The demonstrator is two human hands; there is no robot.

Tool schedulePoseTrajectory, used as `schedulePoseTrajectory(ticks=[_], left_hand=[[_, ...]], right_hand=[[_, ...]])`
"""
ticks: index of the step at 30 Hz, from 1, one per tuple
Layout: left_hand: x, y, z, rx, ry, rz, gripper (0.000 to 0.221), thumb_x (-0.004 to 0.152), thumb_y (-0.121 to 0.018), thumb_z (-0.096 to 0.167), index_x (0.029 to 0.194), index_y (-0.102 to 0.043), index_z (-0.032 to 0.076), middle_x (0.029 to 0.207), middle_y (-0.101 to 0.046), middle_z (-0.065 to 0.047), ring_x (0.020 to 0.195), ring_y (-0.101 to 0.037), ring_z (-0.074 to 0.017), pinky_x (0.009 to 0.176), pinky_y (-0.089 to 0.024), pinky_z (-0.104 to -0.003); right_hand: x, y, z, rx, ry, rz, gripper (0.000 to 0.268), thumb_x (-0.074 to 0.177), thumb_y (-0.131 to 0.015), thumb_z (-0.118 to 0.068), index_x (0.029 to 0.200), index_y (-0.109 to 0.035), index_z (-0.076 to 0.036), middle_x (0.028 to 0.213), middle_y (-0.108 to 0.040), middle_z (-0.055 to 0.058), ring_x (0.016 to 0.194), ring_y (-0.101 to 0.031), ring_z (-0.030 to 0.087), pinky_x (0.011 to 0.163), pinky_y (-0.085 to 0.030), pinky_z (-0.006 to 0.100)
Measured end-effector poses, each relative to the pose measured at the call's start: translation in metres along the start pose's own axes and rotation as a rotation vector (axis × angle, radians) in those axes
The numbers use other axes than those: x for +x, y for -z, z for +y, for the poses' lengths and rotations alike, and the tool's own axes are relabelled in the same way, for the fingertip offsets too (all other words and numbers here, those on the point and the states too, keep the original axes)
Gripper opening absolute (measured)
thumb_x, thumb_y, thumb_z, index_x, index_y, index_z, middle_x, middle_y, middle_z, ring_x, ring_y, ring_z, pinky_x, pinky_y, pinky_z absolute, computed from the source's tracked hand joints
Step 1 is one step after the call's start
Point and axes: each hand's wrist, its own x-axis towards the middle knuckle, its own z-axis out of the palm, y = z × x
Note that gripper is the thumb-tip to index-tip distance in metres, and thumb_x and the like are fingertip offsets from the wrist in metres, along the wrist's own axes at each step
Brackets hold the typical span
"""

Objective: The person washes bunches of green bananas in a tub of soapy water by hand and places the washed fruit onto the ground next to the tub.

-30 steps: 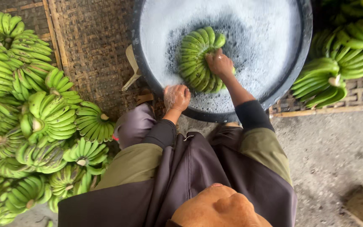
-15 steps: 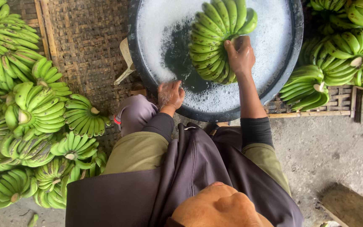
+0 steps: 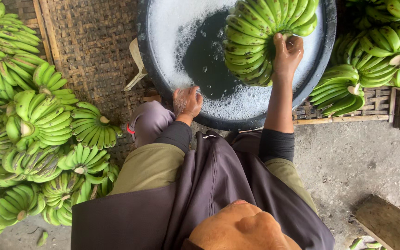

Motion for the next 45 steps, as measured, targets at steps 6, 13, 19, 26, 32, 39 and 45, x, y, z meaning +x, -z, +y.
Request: schedulePoseTrajectory(ticks=[6, 13, 19, 26, 32, 39, 45], left_hand=[[-0.001, -0.005, -0.002, -0.054, -0.005, 0.055, 0.023, 0.091, -0.062, 0.025, 0.114, -0.065, 0.019, 0.104, -0.072, -0.001, 0.104, -0.066, -0.0198, 0.114, -0.027, -0.050], [-0.004, -0.016, -0.007, -0.060, -0.037, 0.086, 0.024, 0.091, -0.063, 0.023, 0.115, -0.064, 0.019, 0.106, -0.071, 0.000, 0.107, -0.065, -0.0189, 0.114, -0.024, -0.050], [-0.005, -0.020, -0.011, -0.080, -0.046, 0.079, 0.023, 0.091, -0.064, 0.022, 0.114, -0.064, 0.019, 0.106, -0.071, 0.001, 0.108, -0.064, -0.0181, 0.114, -0.022, -0.050], [-0.006, -0.043, -0.019, -0.159, -0.094, 0.146, 0.022, 0.090, -0.064, 0.016, 0.112, -0.063, 0.018, 0.101, -0.068, 0.003, 0.105, -0.063, -0.0158, 0.116, -0.017, -0.051], [-0.007, -0.050, -0.024, -0.164, -0.117, 0.173, 0.024, 0.088, -0.064, 0.017, 0.112, -0.063, 0.017, 0.103, -0.067, 0.002, 0.106, -0.062, -0.0161, 0.114, -0.016, -0.051], [-0.005, -0.041, -0.021, -0.143, -0.080, 0.136, 0.024, 0.088, -0.065, 0.018, 0.111, -0.065, 0.018, 0.103, -0.069, 0.001, 0.102, -0.063, -0.0168, 0.112, -0.020, -0.049], [-0.004, -0.043, -0.020, -0.174, -0.083, 0.165, 0.023, 0.088, -0.064, 0.017, 0.110, -0.064, 0.019, 0.103, -0.070, 0.000, 0.103, -0.064, -0.0163, 0.116, -0.019, -0.052]], right_hand=[[0.006, -0.001, 0.012, 0.076, -0.033, 0.025, 0.026, 0.089, -0.083, -0.014, 0.098, -0.063, -0.001, 0.087, -0.070, 0.005, 0.080, -0.064, 0.013, 0.077, -0.053, 0.026], [0.003, -0.002, 0.011, 0.055, -0.017, 0.000, 0.026, 0.089, -0.083, -0.015, 0.097, -0.063, 0.000, 0.088, -0.069, 0.006, 0.081, -0.064, 0.014, 0.079, -0.054, 0.027], [-0.003, -0.001, -0.003, 0.021, -0.033, 0.004, 0.027, 0.086, -0.082, -0.017, 0.098, -0.063, -0.002, 0.089, -0.071, 0.008, 0.082, -0.066, 0.015, 0.082, -0.054, 0.030], [-0.009, 0.004, -0.008, -0.016, -0.045, 0.027, 0.029, 0.084, -0.082, -0.019, 0.099, -0.063, -0.002, 0.090, -0.069, 0.009, 0.085, -0.067, 0.017, 0.088, -0.055, 0.033], [-0.013, 0.012, -0.009, -0.069, -0.049, 0.062, 0.031, 0.084, -0.082, -0.021, 0.099, -0.063, -0.002, 0.090, -0.069, 0.009, 0.087, -0.069, 0.018, 0.088, -0.056, 0.034], [-0.012, 0.022, -0.006, -0.051, -0.035, 0.066, 0.031, 0.084, -0.082, -0.020, 0.098, -0.063, -0.001, 0.090, -0.070, 0.010, 0.085, -0.068, 0.018, 0.086, -0.055, 0.033], [-0.011, 0.028, -0.004, -0.063, -0.036, 0.070, 0.029, 0.084, -0.082, -0.018, 0.098, -0.062, -0.002, 0.090, -0.067, 0.008, 0.085, -0.066, 0.017, 0.086, -0.057, 0.033]])
